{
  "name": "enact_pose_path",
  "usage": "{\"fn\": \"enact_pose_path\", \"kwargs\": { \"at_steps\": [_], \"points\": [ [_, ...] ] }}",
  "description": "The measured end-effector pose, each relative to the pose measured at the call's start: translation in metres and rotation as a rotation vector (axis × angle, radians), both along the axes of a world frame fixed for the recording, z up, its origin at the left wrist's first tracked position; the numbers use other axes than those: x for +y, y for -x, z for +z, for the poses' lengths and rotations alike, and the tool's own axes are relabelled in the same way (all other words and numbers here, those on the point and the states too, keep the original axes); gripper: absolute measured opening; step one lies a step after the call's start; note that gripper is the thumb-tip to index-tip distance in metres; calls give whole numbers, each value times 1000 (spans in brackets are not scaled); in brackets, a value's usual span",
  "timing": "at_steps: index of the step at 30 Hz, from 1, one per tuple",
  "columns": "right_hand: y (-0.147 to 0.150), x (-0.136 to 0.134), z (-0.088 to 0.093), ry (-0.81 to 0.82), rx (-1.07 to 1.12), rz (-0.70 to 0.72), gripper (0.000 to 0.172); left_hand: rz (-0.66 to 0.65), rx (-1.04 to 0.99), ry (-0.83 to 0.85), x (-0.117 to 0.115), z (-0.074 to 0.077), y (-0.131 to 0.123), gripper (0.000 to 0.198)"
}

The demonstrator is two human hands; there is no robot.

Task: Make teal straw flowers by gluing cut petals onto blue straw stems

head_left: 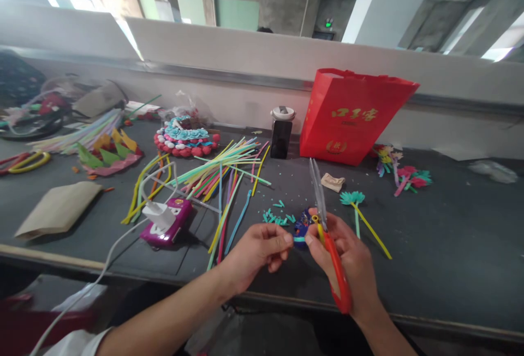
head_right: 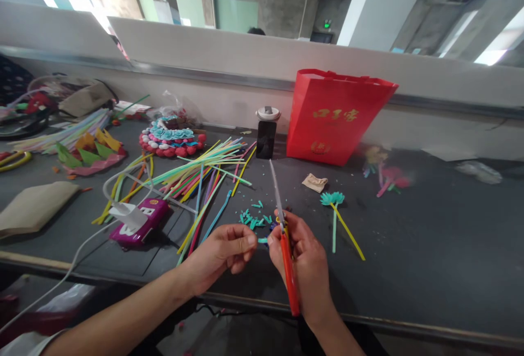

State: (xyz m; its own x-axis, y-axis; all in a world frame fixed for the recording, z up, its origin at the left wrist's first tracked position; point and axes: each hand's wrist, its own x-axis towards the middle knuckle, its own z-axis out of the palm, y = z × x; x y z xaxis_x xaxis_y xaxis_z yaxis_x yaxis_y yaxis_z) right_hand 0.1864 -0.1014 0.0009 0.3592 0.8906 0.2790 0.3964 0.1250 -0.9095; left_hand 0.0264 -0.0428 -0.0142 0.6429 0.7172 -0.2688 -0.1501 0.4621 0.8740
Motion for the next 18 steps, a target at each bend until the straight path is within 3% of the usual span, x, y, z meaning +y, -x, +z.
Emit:
{"fn": "enact_pose_path", "kwargs": {
  "at_steps": [4, 8, 12, 18],
  "points": [
    [-6, 3, -8, 6, -53, -38, 38, 204, 157, -407, 1, -2, 1, 20],
    [-4, 3, -24, -17, -73, 23, 39, 200, 261, -842, -3, -1, 2, 8],
    [0, 1, -28, -16, -102, 49, 38, 122, 252, -954, -7, 1, 2, 13],
    [2, 1, -24, -17, -84, 36, 36, 119, 283, -958, -7, 1, 3, 13]
  ]
}}
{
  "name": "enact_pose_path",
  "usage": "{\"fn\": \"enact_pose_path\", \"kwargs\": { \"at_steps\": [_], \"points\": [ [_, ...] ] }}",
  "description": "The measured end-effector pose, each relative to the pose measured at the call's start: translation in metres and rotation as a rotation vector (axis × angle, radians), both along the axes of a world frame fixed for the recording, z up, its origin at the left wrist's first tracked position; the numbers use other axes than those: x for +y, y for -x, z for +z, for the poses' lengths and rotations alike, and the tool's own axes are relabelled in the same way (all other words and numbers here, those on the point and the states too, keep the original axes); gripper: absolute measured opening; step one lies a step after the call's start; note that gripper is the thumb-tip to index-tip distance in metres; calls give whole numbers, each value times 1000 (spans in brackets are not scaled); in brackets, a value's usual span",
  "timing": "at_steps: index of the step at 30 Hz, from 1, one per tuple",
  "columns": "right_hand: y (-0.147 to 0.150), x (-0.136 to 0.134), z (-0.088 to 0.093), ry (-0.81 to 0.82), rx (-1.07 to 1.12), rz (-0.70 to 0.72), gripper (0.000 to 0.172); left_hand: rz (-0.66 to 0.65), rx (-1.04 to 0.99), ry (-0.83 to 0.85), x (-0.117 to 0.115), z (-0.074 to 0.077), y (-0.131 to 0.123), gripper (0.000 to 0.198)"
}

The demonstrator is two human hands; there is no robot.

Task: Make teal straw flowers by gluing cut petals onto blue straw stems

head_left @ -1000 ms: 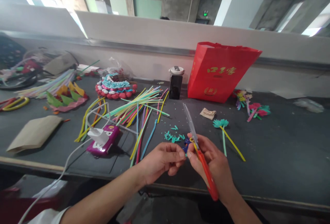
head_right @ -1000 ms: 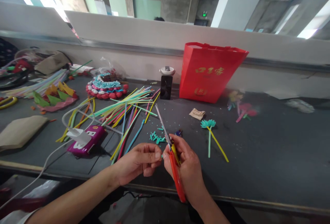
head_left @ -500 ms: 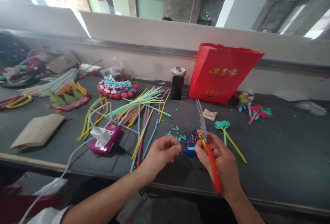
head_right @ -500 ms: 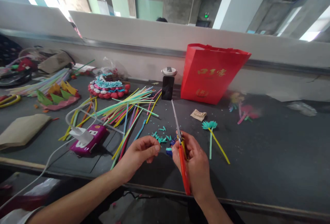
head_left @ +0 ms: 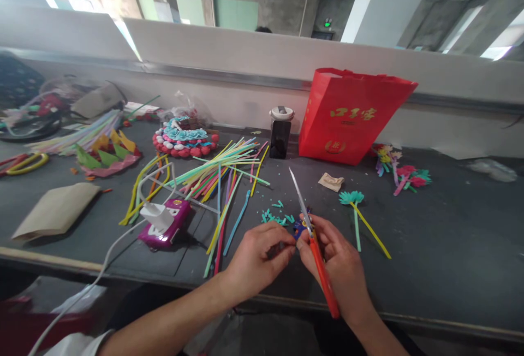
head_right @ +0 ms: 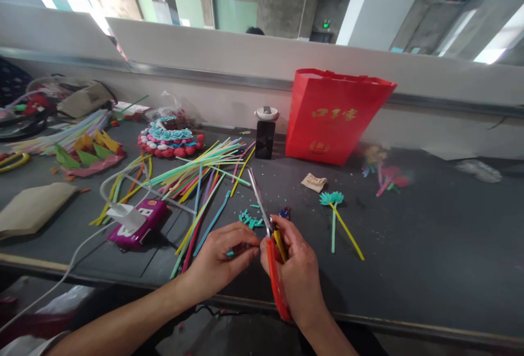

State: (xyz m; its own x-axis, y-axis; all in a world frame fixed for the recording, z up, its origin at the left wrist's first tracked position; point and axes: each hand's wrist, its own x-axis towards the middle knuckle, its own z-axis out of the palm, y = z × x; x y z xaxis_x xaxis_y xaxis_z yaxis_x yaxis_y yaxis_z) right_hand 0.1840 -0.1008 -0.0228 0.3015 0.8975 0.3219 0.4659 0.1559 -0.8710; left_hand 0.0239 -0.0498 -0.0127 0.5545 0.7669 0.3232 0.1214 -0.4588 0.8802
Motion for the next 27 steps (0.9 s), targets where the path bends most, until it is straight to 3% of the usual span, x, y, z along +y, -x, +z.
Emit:
{"fn": "enact_pose_path", "kwargs": {
  "at_steps": [8, 11, 14, 17, 22, 27],
  "points": [
    [2, -2, -8, 22, 62, 11, 38, 72, -6, 116, -2, 1, -4, 9],
    [2, -3, -7, 9, 49, -36, 41, 122, -139, 355, 1, 0, -4, 3],
    [4, -4, -3, -30, -92, -79, 42, 181, -352, 623, 6, 2, -1, 12],
    [7, -5, -5, -71, -250, -64, 41, 222, -500, 749, 11, 6, 1, 16],
    [10, -6, -17, -63, -375, 2, 41, 201, -607, 820, 12, 9, 3, 16],
    [11, -7, -21, -59, -451, -13, 43, 193, -644, 785, 11, 7, 3, 14]
  ]
}}
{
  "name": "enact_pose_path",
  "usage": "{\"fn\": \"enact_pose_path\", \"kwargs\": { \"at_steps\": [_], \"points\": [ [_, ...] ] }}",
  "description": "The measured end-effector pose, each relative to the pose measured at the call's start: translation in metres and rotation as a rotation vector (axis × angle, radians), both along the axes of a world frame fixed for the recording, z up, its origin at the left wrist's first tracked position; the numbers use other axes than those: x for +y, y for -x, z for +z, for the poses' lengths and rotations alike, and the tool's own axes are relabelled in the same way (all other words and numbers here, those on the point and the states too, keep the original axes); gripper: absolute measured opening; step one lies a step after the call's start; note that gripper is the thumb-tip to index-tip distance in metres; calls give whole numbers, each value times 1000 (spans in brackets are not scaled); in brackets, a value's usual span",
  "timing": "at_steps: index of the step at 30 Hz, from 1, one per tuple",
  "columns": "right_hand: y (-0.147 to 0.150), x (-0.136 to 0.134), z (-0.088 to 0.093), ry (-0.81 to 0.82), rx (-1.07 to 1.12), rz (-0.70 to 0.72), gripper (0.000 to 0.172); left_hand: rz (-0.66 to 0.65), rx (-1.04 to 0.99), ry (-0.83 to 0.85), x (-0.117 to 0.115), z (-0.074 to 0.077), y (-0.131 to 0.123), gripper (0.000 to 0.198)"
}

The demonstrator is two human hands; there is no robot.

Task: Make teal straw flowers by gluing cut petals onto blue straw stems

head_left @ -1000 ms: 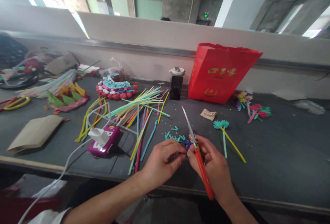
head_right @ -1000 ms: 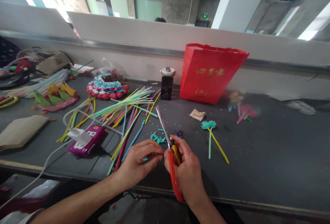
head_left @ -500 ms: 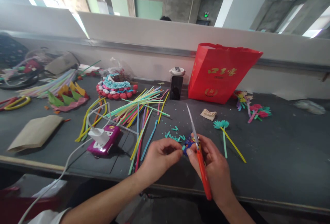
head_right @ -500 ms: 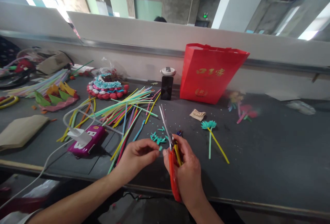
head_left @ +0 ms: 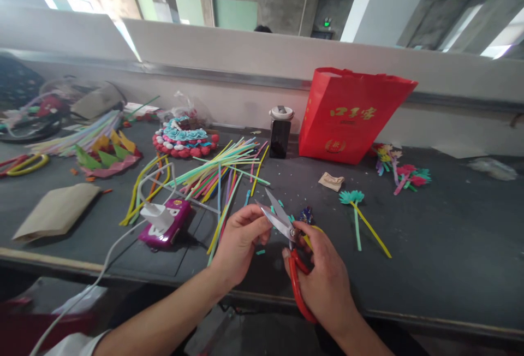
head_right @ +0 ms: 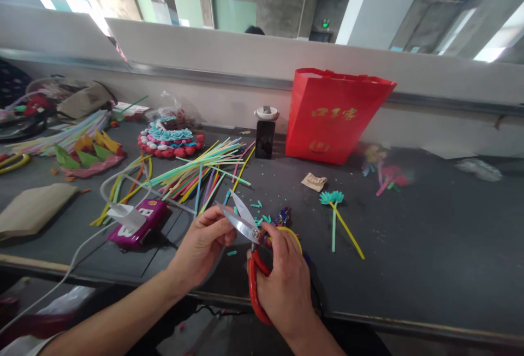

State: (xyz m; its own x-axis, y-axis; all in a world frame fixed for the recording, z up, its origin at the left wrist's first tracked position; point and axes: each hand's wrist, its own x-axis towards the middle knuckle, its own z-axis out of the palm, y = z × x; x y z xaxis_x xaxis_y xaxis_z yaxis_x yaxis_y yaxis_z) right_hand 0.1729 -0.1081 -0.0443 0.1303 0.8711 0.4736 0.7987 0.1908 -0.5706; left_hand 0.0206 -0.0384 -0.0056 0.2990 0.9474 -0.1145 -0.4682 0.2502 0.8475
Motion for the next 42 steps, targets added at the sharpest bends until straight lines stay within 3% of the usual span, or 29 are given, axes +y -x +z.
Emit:
{"fn": "enact_pose_path", "kwargs": {
  "at_steps": [34, 42],
  "points": [
    [-1, -4, -9, -51, -103, -35, 33, 8, 27, 18, -1, -3, -1, 16],
    [0, -3, -3, -72, -147, -40, 33, -3, 32, 0, -3, -4, -1, 16]
  ]
}}
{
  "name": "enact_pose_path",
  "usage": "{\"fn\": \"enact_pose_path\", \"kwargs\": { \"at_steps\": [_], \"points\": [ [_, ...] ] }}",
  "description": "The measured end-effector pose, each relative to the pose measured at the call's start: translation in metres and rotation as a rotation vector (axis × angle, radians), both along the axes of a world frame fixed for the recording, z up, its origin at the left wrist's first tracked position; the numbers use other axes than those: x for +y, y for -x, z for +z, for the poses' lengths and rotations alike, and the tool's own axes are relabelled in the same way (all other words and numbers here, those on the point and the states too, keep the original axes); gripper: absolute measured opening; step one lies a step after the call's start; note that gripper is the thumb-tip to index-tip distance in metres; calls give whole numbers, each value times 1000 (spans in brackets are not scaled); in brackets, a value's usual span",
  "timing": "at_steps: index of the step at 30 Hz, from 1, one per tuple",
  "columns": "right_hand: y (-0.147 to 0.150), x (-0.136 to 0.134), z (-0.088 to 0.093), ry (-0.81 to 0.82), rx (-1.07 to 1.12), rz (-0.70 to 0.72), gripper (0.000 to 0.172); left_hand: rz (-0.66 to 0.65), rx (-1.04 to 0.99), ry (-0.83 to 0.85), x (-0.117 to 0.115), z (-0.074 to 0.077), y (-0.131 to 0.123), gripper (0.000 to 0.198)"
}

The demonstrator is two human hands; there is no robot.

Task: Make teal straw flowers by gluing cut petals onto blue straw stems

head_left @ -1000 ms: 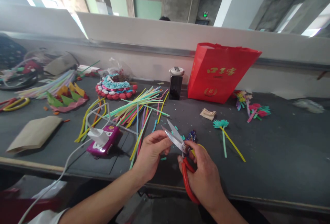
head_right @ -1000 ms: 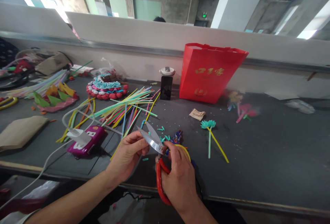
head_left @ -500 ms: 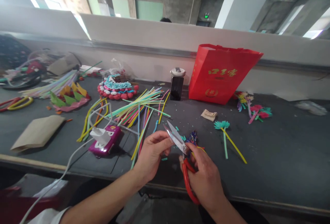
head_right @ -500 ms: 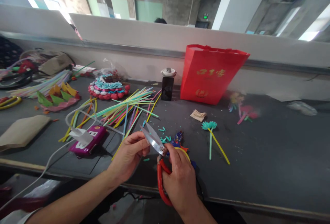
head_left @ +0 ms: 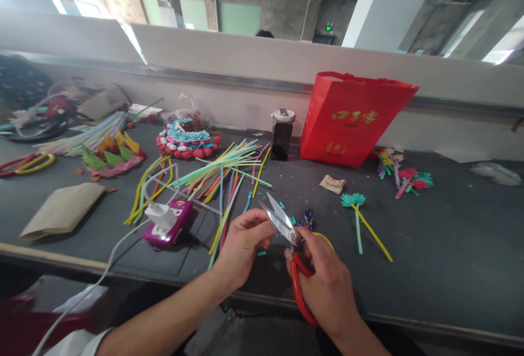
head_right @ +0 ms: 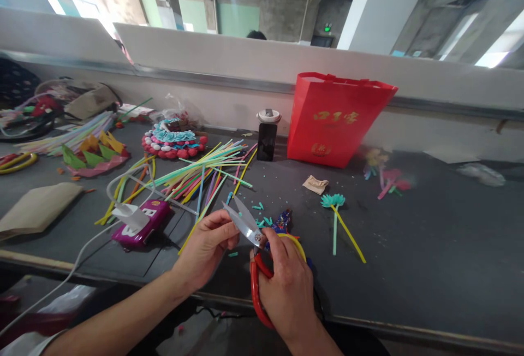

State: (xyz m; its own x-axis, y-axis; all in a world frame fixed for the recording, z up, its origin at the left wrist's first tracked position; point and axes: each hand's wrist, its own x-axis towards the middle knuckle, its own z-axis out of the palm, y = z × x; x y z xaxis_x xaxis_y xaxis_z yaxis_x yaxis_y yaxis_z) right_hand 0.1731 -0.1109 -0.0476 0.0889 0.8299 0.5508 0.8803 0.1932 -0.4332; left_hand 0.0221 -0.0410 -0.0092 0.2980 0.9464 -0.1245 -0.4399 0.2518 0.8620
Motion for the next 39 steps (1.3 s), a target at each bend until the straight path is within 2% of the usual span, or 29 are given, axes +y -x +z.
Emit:
{"fn": "enact_pose_path", "kwargs": {
  "at_steps": [5, 16, 23, 26, 29, 33, 37, 39],
  "points": [
    [0, 1, 3, 13, -11, -11, 33, -19, 17, -15, -1, -5, -1, 13],
    [0, 0, 2, 73, 35, 27, 39, -14, 13, 8, -1, -4, -2, 14],
    [1, -1, -3, 96, 159, 83, 43, -28, 6, -7, -1, -5, -2, 12],
    [2, -2, 1, 133, 217, 109, 40, -57, 30, -4, -4, -4, -3, 12],
    [0, 1, 7, 78, 264, 53, 38, -103, 24, 26, -5, -3, -3, 13],
    [-4, 8, 11, 71, 441, -4, 38, -169, -15, 75, -3, -4, -3, 13],
    [-7, 13, 14, 145, 733, 70, 43, -249, -22, 123, -4, -7, -6, 10],
    [-7, 13, 17, 156, 810, 109, 46, -294, -7, 131, -5, -9, -7, 10]
  ]
}}
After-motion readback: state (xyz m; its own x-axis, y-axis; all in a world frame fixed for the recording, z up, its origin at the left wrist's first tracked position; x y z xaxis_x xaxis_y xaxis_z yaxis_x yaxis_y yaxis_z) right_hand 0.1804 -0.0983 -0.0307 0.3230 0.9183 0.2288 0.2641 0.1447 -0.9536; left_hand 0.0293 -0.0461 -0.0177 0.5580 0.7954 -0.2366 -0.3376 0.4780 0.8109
